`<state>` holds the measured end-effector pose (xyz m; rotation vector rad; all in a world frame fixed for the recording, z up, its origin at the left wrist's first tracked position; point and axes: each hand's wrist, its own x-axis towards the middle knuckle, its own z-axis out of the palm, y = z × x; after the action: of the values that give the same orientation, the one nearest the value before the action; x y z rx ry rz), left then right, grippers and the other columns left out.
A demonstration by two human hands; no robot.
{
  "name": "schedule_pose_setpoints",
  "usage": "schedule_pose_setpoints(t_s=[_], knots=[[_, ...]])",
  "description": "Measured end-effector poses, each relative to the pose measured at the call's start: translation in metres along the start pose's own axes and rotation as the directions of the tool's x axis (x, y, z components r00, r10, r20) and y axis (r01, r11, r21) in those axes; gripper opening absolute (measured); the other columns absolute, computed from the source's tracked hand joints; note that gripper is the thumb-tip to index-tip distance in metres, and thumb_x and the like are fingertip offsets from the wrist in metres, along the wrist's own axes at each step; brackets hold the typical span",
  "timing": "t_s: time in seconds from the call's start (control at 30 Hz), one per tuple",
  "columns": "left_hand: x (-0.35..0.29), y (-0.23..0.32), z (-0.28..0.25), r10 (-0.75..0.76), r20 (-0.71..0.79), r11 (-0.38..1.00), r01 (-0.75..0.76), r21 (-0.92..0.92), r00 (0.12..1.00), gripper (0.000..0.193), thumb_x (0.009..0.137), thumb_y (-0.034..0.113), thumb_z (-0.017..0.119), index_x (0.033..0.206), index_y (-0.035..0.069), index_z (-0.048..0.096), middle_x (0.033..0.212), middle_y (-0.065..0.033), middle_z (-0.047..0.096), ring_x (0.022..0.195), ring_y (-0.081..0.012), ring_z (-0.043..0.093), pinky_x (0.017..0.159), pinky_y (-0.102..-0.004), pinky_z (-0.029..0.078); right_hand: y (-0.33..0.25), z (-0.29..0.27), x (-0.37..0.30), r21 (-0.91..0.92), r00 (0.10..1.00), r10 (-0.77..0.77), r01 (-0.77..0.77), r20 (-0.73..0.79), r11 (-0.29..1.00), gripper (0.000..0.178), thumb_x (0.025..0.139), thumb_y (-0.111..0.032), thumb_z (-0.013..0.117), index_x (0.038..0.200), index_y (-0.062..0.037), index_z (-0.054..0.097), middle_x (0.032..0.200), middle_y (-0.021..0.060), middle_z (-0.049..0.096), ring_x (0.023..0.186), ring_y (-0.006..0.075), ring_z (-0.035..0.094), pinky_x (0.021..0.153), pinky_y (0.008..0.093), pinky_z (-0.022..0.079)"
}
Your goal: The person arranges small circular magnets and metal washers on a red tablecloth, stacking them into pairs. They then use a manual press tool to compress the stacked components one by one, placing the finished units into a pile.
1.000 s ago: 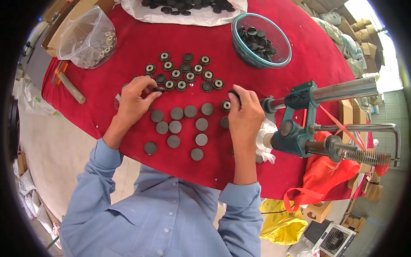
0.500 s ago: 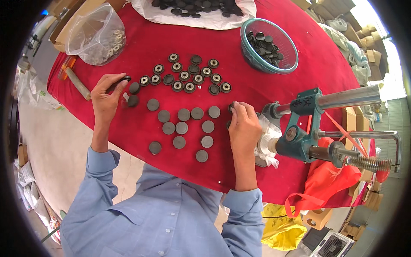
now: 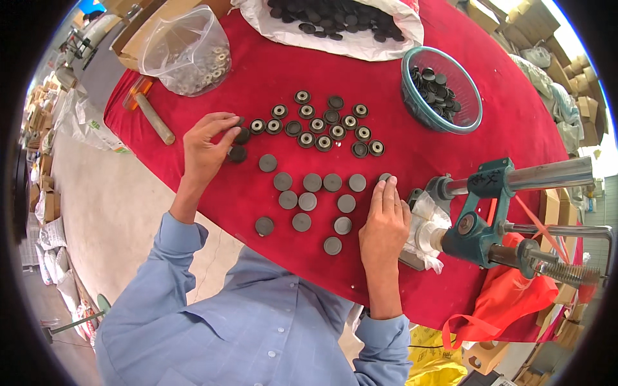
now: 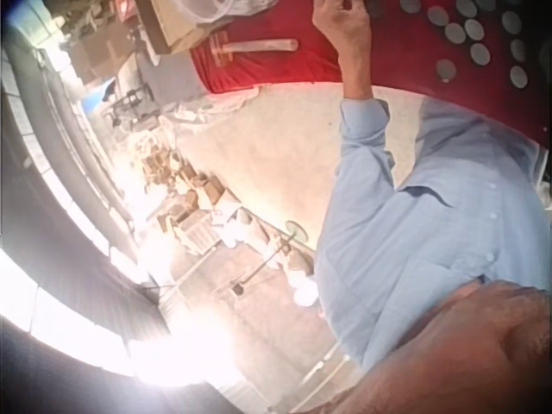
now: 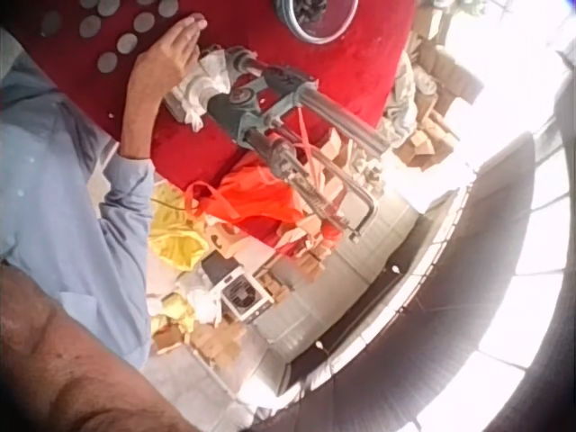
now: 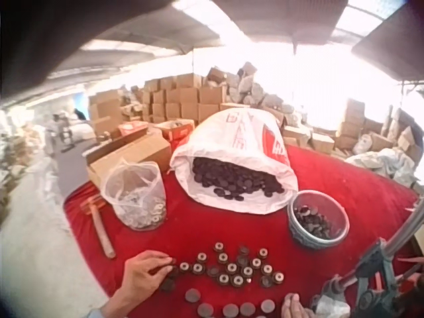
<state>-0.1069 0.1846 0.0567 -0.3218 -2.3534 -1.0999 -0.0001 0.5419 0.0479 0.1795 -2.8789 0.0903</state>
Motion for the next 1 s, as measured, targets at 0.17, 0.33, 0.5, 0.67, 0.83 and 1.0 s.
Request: schedule_pose_setpoints(t_s=[0.17, 0.33, 0.5, 0.67, 0.83, 1.0], knots=[[0.0, -0.005, 0.024, 0.039, 0.138, 0.999, -0.041, 0.011, 0.99, 0.02, 0.092, 0.006, 0.079, 0.111, 0.005, 0.081, 0.115, -0.0114, 0.077, 0.097, -0.0293, 0.076, 0.083, -0.0368, 0.062, 0.004, -0.003, 0.007, 0.042, 0.999, 0.031, -0.03, -0.02, 0.999, 0.048, 0.091, 0.001, 0.065, 0.139, 0.0029, 0.066, 0.147, 0.021, 0.066, 0.122, 0.0361, 0.069, 0.108, 0.0475, 0.052], [0.0, -0.01, 0.035, 0.142, 0.146, 0.973, -0.165, 0.159, 0.979, 0.02, 0.093, 0.01, 0.079, 0.112, 0.005, 0.081, 0.118, -0.0112, 0.077, 0.099, -0.0315, 0.076, 0.084, -0.0392, 0.063, 0.009, -0.022, 0.026, 0.165, 0.997, 0.06, -0.05, -0.055, 0.985, 0.036, 0.095, -0.006, 0.068, 0.13, -0.0014, 0.072, 0.133, 0.0169, 0.072, 0.114, 0.0347, 0.071, 0.104, 0.0487, 0.052], [-0.004, -0.011, 0.034, 0.047, 0.11, 0.992, -0.059, 0.108, 0.993, 0.019, 0.094, 0.01, 0.077, 0.112, 0.006, 0.081, 0.118, -0.0115, 0.078, 0.102, -0.0325, 0.077, 0.086, -0.0405, 0.063, -0.01, -0.041, 0.058, 0.35, 0.986, 0.156, -0.125, -0.061, 0.928, 0.027, 0.097, -0.009, 0.069, 0.123, -0.0066, 0.074, 0.124, 0.0113, 0.074, 0.103, 0.0366, 0.074, 0.091, 0.0478, 0.058], [-0.008, 0.003, 0.025, 0.077, 0.229, 0.942, -0.146, 0.301, 0.97, 0.028, 0.097, 0.011, 0.074, 0.124, 0.006, 0.078, 0.128, -0.0107, 0.076, 0.113, -0.0303, 0.074, 0.096, -0.0412, 0.06, -0.011, -0.024, 0.084, 0.363, 0.981, 0.166, -0.119, -0.101, 0.924, 0.023, 0.097, -0.014, 0.071, 0.119, -0.0077, 0.075, 0.115, 0.0098, 0.074, 0.095, 0.0367, 0.075, 0.085, 0.0493, 0.06], [-0.02, 0.01, 0.019, 0.124, 0.318, 0.837, -0.271, 0.475, 0.94, 0.038, 0.1, 0.014, 0.069, 0.137, 0.007, 0.071, 0.141, -0.0104, 0.071, 0.13, -0.0288, 0.067, 0.111, -0.0491, 0.049, -0.02, 0.007, 0.096, 0.237, 0.992, 0.115, -0.1, -0.053, 0.966, 0.024, 0.095, -0.02, 0.077, 0.116, -0.008, 0.077, 0.104, 0.0099, 0.069, 0.089, 0.0327, 0.074, 0.08, 0.0468, 0.058], [-0.02, 0.013, 0.021, 0.182, 0.297, 0.808, -0.315, 0.498, 0.937, 0.039, 0.097, 0.014, 0.071, 0.136, 0.007, 0.071, 0.141, -0.0102, 0.07, 0.134, -0.0301, 0.063, 0.114, -0.0528, 0.044, -0.021, 0.023, 0.098, 0.222, 0.992, 0.094, -0.073, -0.085, 0.972, 0.025, 0.091, -0.018, 0.082, 0.112, -0.0079, 0.075, 0.109, 0.01, 0.067, 0.092, 0.0317, 0.073, 0.082, 0.0463, 0.056]])
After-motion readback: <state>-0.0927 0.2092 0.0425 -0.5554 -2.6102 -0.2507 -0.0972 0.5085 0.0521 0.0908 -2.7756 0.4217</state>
